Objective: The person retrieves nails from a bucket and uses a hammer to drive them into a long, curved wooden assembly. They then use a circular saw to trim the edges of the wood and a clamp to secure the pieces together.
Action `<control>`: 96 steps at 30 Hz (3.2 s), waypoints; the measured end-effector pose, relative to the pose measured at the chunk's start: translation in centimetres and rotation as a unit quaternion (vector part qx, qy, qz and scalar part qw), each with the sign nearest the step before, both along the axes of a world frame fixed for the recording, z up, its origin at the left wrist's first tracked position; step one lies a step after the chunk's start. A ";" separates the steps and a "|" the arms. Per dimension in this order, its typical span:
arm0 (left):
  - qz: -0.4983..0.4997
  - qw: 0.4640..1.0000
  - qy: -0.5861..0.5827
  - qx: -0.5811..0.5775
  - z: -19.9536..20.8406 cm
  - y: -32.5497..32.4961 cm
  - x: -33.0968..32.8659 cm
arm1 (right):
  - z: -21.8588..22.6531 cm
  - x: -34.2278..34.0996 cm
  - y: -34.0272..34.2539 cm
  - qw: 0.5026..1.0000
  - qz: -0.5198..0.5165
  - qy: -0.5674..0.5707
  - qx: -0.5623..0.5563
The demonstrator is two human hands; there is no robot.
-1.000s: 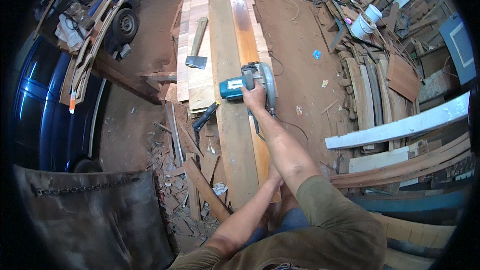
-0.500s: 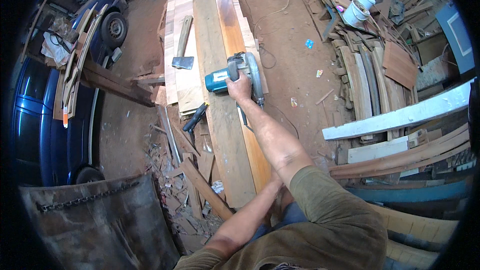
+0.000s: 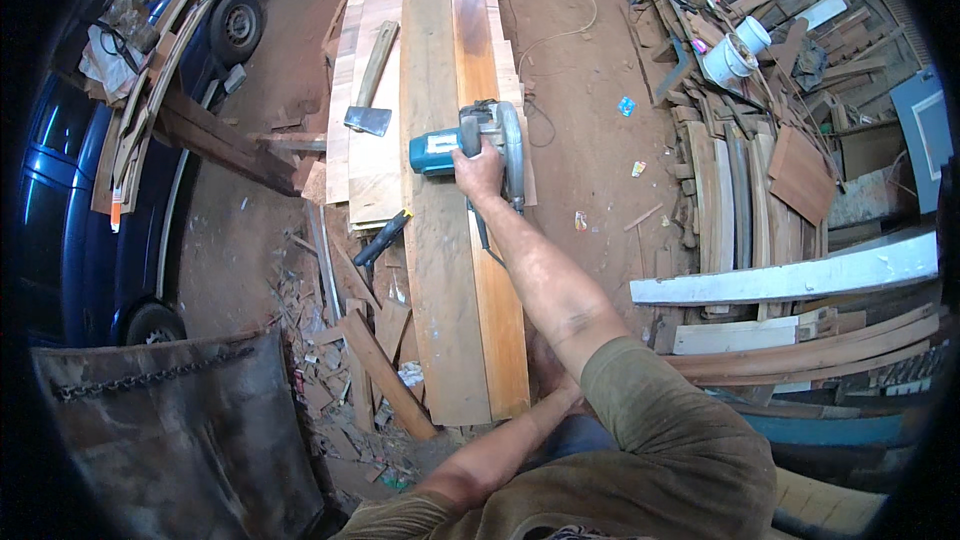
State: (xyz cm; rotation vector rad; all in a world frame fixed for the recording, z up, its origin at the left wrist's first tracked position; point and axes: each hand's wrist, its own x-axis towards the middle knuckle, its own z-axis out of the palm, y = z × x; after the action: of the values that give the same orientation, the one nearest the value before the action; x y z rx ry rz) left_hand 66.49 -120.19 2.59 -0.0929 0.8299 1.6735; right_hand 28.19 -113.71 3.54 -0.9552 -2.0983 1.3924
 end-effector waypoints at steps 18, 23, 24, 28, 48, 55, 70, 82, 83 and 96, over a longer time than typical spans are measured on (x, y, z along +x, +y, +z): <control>0.215 0.968 0.110 0.069 10.7 13.6 -13.1 | 0.3 -4.8 2.1 1.000 0.018 -0.010 -0.017; 0.242 0.960 0.129 0.061 10.6 15.9 -16.3 | 0.6 -5.8 3.1 1.000 0.011 -0.024 0.003; 0.239 0.960 0.130 0.066 10.7 16.2 -16.8 | 0.7 -6.2 3.3 1.000 0.010 -0.014 0.005; 0.239 0.958 0.140 0.075 10.3 17.2 -18.8 | 0.7 -7.7 4.0 1.000 0.019 -0.008 0.001; 0.266 0.930 0.246 0.067 6.9 23.4 -32.5 | 0.0 -18.4 9.5 0.999 0.034 0.002 -0.029; 0.263 0.941 0.213 -0.031 5.0 22.2 -38.5 | -0.1 -21.7 11.1 0.999 0.019 -0.007 -0.040; -0.032 0.744 0.614 -0.263 -3.0 6.3 -41.3 | 0.8 -25.0 13.0 1.000 0.021 -0.014 0.005; 0.265 0.912 0.243 -0.199 -7.7 7.2 -36.8 | -0.7 -29.0 15.1 0.999 0.013 -0.007 -0.034; 0.272 0.912 0.228 -0.204 -8.2 6.7 -35.4 | -0.9 -29.1 15.4 0.999 0.007 -0.007 -0.032; 0.312 0.666 0.559 -0.384 -6.4 -1.9 -52.2 | -1.7 -33.8 17.1 0.998 0.029 0.049 0.011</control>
State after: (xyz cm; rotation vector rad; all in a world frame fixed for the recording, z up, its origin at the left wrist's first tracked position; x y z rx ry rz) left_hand 14.26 -122.06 -3.81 0.1184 2.6947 1.7769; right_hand -5.66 -96.57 1.88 -0.8066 -2.0782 1.4128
